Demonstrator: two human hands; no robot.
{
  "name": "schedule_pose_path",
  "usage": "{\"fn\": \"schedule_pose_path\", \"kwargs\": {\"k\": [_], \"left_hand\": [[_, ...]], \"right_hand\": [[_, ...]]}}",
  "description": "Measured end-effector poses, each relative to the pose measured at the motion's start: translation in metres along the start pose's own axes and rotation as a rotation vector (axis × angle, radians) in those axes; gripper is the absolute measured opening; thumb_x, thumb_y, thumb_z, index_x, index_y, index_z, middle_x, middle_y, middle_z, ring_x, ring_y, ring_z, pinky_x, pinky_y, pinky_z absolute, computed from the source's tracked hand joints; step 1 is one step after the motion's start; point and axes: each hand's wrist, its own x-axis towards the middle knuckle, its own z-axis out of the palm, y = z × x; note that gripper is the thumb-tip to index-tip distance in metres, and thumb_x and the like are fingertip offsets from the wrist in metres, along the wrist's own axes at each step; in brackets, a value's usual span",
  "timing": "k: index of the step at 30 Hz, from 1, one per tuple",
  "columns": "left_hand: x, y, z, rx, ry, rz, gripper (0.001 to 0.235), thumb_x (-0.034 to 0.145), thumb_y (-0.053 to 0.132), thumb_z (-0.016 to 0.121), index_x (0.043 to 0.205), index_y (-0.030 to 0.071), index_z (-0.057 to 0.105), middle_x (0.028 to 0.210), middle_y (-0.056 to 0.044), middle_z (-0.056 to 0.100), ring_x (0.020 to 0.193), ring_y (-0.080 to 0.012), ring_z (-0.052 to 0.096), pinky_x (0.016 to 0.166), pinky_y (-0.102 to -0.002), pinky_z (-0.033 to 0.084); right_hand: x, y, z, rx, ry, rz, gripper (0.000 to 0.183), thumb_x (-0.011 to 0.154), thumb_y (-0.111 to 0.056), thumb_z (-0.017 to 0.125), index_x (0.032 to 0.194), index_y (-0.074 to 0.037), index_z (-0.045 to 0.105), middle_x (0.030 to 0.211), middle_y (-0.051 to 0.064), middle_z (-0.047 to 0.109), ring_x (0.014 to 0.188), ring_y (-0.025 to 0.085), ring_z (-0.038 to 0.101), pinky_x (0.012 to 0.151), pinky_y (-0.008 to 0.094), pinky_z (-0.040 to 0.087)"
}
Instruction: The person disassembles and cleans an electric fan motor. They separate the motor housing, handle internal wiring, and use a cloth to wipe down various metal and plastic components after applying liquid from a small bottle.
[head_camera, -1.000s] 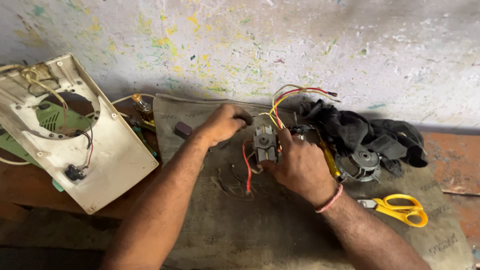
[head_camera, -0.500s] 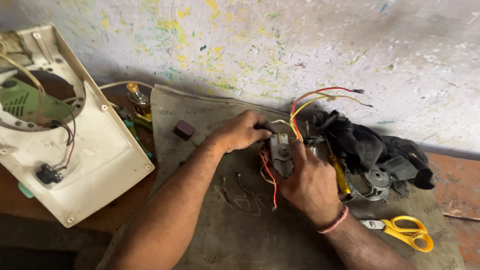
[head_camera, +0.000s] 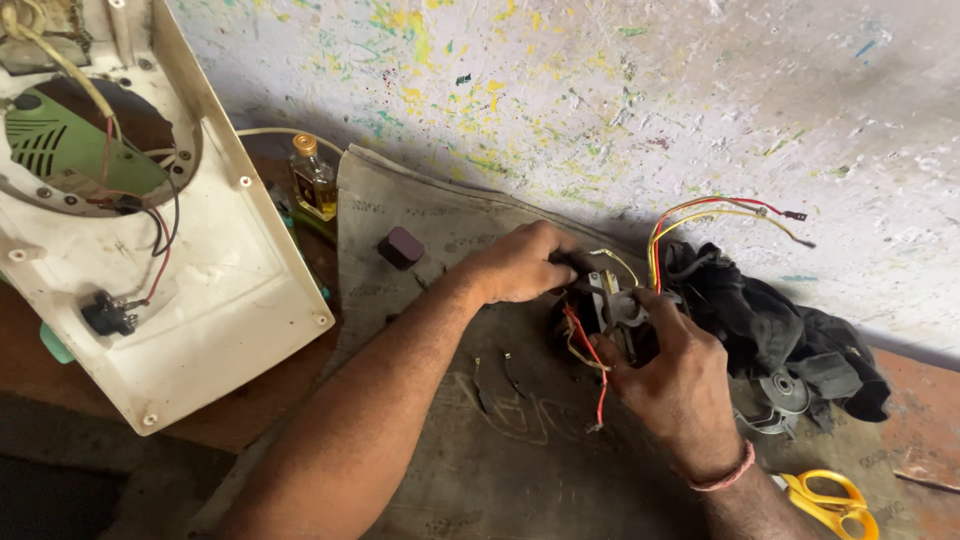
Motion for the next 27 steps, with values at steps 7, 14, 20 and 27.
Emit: {"fn": "schedule_pose_path", "kwargs": {"k": [7, 14, 20, 27], "left_hand": [[0.0, -0.001, -0.001, 0.047, -0.019, -0.06, 0.034, 0.085, 0.021, 0.075, 0.117, 0.008, 0.073, 0.11, -0.015, 0.076, 0.108, -0.0287, 0.072, 0.093, -0.041, 0.055], [0.001, 0.002, 0.0, -0.03, -0.037, -0.096, 0.038, 0.085, 0.019, 0.074, 0.122, 0.01, 0.073, 0.115, -0.013, 0.077, 0.11, -0.0249, 0.072, 0.094, -0.038, 0.055], [-0.001, 0.003, -0.002, -0.005, -0.041, -0.118, 0.042, 0.084, 0.019, 0.077, 0.124, 0.009, 0.071, 0.119, -0.013, 0.075, 0.112, -0.0248, 0.071, 0.097, -0.038, 0.054], [0.003, -0.003, 0.001, -0.01, -0.07, -0.129, 0.037, 0.084, 0.021, 0.078, 0.118, 0.008, 0.075, 0.112, -0.013, 0.079, 0.107, -0.0241, 0.075, 0.094, -0.039, 0.056]], "right_hand": [[-0.001, 0.002, 0.004, -0.034, -0.013, 0.01, 0.054, 0.074, -0.023, 0.088, 0.117, 0.002, 0.067, 0.086, 0.02, 0.072, 0.071, 0.033, 0.073, 0.06, 0.04, 0.056], [0.001, 0.006, 0.007, 0.019, -0.017, 0.083, 0.051, 0.076, -0.023, 0.087, 0.117, 0.002, 0.069, 0.071, 0.014, 0.068, 0.055, 0.021, 0.065, 0.054, 0.035, 0.052], [0.003, 0.011, 0.008, 0.06, -0.054, 0.234, 0.047, 0.079, -0.021, 0.087, 0.117, 0.001, 0.071, 0.061, 0.012, 0.066, 0.05, 0.015, 0.059, 0.05, 0.033, 0.048], [0.008, 0.038, 0.007, 0.41, -0.176, 0.326, 0.032, 0.087, -0.004, 0.075, 0.118, 0.001, 0.071, 0.069, 0.006, 0.071, 0.054, 0.009, 0.062, 0.048, 0.026, 0.049]]}}
